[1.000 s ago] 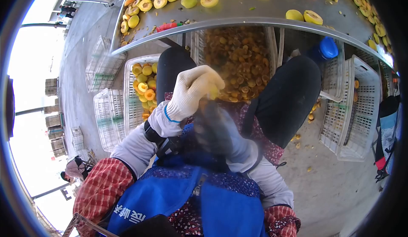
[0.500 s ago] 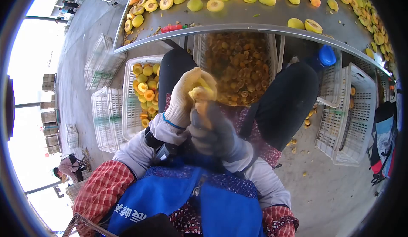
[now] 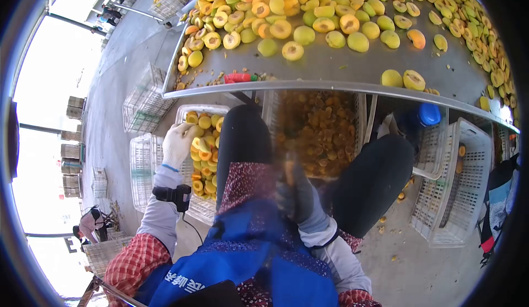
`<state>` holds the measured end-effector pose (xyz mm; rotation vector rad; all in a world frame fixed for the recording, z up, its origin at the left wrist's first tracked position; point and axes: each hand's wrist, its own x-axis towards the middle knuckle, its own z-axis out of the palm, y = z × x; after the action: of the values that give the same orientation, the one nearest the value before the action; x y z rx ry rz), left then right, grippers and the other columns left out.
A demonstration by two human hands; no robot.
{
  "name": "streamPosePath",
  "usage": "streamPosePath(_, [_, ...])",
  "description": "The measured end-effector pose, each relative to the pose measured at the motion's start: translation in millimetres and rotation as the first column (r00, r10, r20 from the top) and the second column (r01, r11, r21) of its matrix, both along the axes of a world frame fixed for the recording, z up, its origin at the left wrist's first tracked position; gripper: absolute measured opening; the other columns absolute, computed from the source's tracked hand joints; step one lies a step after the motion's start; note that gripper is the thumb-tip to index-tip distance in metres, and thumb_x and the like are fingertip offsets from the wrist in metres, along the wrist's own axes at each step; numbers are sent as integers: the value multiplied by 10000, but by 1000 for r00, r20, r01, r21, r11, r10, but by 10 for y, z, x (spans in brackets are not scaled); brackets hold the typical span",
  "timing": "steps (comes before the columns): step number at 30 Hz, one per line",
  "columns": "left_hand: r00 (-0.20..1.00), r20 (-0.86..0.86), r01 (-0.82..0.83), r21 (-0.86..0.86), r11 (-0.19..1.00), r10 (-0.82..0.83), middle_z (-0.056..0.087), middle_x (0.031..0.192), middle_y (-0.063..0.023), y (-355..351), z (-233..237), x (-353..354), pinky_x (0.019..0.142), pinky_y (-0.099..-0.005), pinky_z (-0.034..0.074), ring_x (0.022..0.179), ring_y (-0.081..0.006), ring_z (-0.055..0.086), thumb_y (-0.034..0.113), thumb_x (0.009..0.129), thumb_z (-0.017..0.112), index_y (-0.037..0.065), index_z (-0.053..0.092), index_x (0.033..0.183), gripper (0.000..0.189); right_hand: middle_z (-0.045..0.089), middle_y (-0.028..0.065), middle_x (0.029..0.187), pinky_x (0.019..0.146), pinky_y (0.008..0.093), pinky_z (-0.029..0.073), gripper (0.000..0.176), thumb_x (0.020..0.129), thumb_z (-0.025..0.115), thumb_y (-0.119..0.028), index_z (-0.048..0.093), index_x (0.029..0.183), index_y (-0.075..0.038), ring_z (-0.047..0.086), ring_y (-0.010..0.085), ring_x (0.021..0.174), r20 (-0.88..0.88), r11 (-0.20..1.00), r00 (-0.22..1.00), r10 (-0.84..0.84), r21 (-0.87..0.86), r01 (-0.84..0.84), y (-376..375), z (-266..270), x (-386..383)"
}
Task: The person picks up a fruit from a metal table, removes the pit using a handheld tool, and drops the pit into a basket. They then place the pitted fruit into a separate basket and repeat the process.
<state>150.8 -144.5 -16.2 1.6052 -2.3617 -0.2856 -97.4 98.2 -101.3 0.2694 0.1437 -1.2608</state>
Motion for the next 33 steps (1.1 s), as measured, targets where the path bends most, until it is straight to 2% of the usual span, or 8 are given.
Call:
streamPosePath(5, [984,-122,121,-78,990,-130,664,904,-165,-860,200,-630,808,-403,489,895,-357,628,228,877,625,47,696,939,204,377,-19,628,370,228,272,457,999,414,-544,570,1017,-114,313,89,439,-242,961,967,75,275,-6,-205,-2,-135])
streamPosePath(7, [977,-208,42,-67,997,-55,665,954,-172,-1620,-118,-578,843,-414,490,956,-351,636,335,868,631,70,683,1031,315,369,-27,627,375,225,259,461,995,419,-551,572,1011,-118,301,84,439,-130,965,991,9,259,26,-204,-145,-207])
streamPosePath(15, [804,235,-479,-288,829,546,513,1376,-181,-3635,-999,-253,1054,-503,353,1258,-355,494,686,808,528,259,496,1381,714,364,-49,571,358,235,193,492,972,417,-598,578,997,-133,218,69,400,61,945,985,-162,297,137,-316,-418,-355])
streamPosePath(21, [929,76,-366,77,927,361,632,1231,-123,-3602,-713,-778,972,-392,436,1144,-286,599,671,797,577,186,543,1330,722,362,-43,573,385,230,215,496,975,426,-588,578,1014,-117,225,66,405,-2,888,994,-107,450,97,-493,-385,-347])
streamPosePath(23, [910,-321,-87,469,879,261,665,1132,-121,-3577,-713,-914,923,-314,463,1073,-243,625,531,800,691,76,520,1312,706,345,-46,572,386,230,216,496,975,429,-584,578,1022,-114,227,67,405,35,914,994,-106,398,83,-505,-406,-333])
streamPosePath(25, [876,-478,93,291,952,61,666,1079,-116,-3295,-888,-1154,899,-277,472,1035,-205,624,403,793,755,8,480,1304,702,325,-49,571,384,230,214,495,976,429,-583,578,1030,-114,228,68,404,55,944,993,-102,319,80,-513,-484,-299])
streamPosePath(28, [885,-441,14,338,941,145,651,1099,-155,-2954,-1075,-1392,921,-319,475,1043,-237,622,408,772,769,-19,431,1327,777,289,-41,600,393,245,214,537,976,402,-599,584,1061,-101,238,89,434,180,966,978,-104,251,56,-469,-553,-259])
streamPosePath(33, [972,-192,167,165,972,-134,648,1043,-161,-2135,-611,-1452,870,-369,497,981,-281,631,377,703,812,3,518,1226,707,314,-48,595,381,235,227,523,974,415,-598,579,1043,-106,242,79,427,-124,925,989,-83,360,123,-439,-361,-286])
